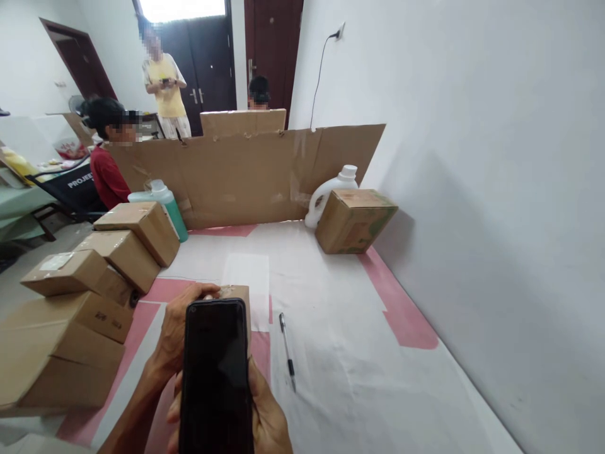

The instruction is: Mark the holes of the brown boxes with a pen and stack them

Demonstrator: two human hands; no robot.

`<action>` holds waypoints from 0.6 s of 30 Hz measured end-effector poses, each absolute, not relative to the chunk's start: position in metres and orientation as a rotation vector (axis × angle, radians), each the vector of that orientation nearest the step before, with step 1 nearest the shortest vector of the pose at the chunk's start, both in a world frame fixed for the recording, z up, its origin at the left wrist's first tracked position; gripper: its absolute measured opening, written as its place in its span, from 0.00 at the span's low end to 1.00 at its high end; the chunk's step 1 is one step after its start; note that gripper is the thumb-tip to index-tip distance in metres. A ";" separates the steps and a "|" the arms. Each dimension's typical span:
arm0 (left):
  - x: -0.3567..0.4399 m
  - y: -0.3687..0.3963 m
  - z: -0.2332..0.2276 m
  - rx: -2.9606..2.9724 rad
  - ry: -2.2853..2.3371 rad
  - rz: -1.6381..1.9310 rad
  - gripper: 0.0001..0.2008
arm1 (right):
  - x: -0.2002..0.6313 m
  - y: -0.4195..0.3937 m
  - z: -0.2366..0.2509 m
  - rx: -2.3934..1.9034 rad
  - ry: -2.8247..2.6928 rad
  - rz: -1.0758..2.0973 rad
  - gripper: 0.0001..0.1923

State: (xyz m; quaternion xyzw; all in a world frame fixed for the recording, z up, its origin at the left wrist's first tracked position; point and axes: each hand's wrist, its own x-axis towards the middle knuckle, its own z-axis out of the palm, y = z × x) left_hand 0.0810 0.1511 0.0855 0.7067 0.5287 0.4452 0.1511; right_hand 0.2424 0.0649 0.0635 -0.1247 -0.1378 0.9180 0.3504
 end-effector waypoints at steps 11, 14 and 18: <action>0.080 0.154 0.085 2.043 1.519 1.290 0.11 | 0.239 0.061 0.064 -0.351 -0.299 2.297 0.35; 0.079 0.155 0.087 2.021 1.527 1.270 0.11 | 0.238 0.057 0.061 -0.387 -0.212 2.216 0.34; 0.079 0.156 0.088 2.042 1.549 1.237 0.11 | 0.241 0.059 0.072 -0.410 -0.255 2.214 0.33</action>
